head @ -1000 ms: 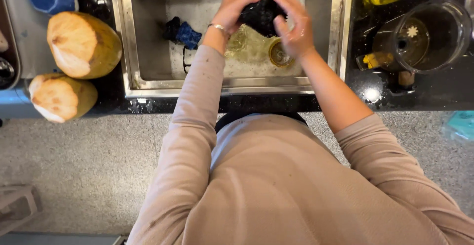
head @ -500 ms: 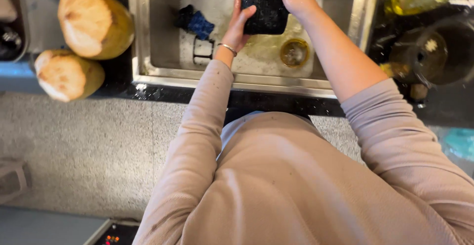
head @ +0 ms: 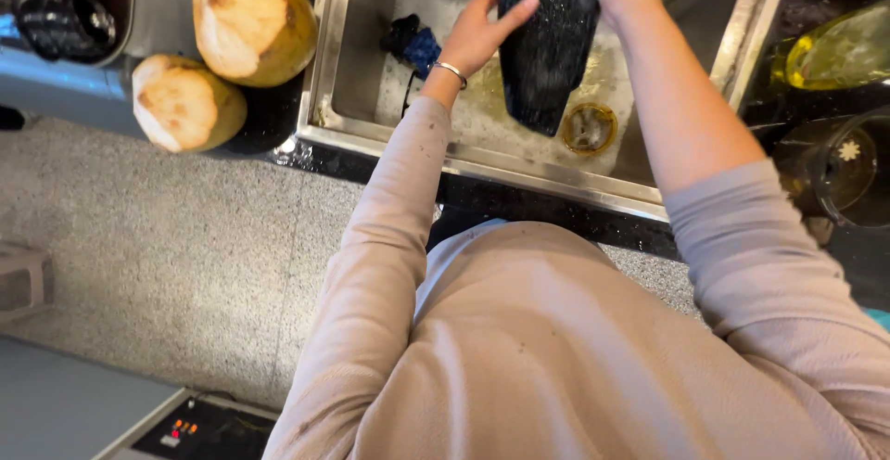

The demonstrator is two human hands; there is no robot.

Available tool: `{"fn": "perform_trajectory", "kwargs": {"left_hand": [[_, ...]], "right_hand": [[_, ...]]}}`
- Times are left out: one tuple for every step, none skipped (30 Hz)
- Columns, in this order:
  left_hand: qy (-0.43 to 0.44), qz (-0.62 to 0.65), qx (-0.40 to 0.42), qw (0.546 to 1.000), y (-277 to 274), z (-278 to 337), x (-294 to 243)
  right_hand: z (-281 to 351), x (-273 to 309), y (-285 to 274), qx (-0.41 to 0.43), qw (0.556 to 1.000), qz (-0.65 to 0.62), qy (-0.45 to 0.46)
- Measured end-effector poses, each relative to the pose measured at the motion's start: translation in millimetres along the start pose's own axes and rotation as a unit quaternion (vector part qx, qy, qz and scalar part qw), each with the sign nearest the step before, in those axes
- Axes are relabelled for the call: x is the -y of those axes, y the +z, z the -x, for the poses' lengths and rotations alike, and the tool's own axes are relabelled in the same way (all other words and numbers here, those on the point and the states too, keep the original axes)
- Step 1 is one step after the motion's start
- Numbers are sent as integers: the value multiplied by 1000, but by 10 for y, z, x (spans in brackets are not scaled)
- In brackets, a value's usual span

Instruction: Washing a black rubber bar mat with a sponge and brush in a sink.

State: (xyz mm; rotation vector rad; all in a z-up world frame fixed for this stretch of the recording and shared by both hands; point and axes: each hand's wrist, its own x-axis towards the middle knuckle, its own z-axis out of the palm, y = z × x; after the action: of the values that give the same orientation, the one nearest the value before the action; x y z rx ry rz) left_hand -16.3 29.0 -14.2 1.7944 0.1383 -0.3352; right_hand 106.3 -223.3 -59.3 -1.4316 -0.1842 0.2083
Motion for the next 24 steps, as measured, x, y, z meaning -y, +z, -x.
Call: {"fn": "perform_trajectory", "kwargs": {"left_hand": [[113, 56, -9, 992, 63, 35, -249], [224, 114, -18, 968, 132, 72, -496], [226, 113, -9, 967, 205, 17, -594], [224, 113, 19, 968, 287, -38, -693], [220, 113, 51, 968, 403, -81, -789], [221, 114, 62, 967, 485, -117, -845], [260, 78, 43, 961, 594, -189, -935], [299, 44, 22, 953, 700, -254, -1025], [306, 50, 27, 950, 781, -257, -1145], [340, -17, -5, 940, 848, -250, -1259], [366, -90, -42, 925, 825, -193, -1312], [367, -90, -41, 925, 862, -177, -1367], [364, -135, -63, 920, 941, -142, -1403], [359, -180, -83, 912, 1017, -105, -1440], [358, -181, -83, 912, 991, -90, -1433], [354, -178, -114, 911, 962, -72, -1430], [352, -174, -147, 908, 932, -84, -1453], [354, -174, -150, 906, 864, -108, -1396], [254, -168, -103, 947, 796, -111, -1322], [151, -160, -53, 974, 727, -111, -1247], [149, -161, -57, 974, 699, -142, -1052], [159, -43, -55, 985, 667, -171, -858], [168, 74, -56, 981, 602, -206, -664], [168, 72, -63, 981, 562, -170, -574]], "right_hand": [[87, 97, -30, -23, 999, -47, 14], [174, 191, -62, -45, 994, -94, 27], [335, 379, -5, -53, 994, -94, 24], [495, 564, 51, -82, 986, -148, 7], [690, 748, 88, -114, 973, -200, -11], [771, 716, 1, -125, 972, -198, -15], [829, 719, -126, -135, 963, -233, -29], [888, 722, -247, -144, 952, -267, -44], [941, 766, -356, -149, 953, -260, -50], [997, 808, -450, -148, 959, -236, -55], [1057, 784, -433, -144, 964, -219, -54], [1108, 894, -378, -145, 963, -219, -55], [1195, 1005, -353, -138, 954, -264, -26], [1282, 1116, -324, -131, 942, -308, 3], [1269, 1110, -260, -131, 942, -309, 3], [1257, 1110, -193, -137, 947, -290, -8], [1204, 1129, -143, -141, 952, -269, -23], [1137, 1117, -89, -138, 953, -269, -25], [1092, 1094, -25, -145, 959, -239, -36], [1049, 1071, 42, -152, 965, -208, -48], [976, 1075, 123, -148, 965, -210, -47], [905, 1080, 207, -148, 980, -122, -59], [807, 1083, 318, -143, 987, -34, -71], [686, 1081, 394, -136, 987, -38, -72]]}}
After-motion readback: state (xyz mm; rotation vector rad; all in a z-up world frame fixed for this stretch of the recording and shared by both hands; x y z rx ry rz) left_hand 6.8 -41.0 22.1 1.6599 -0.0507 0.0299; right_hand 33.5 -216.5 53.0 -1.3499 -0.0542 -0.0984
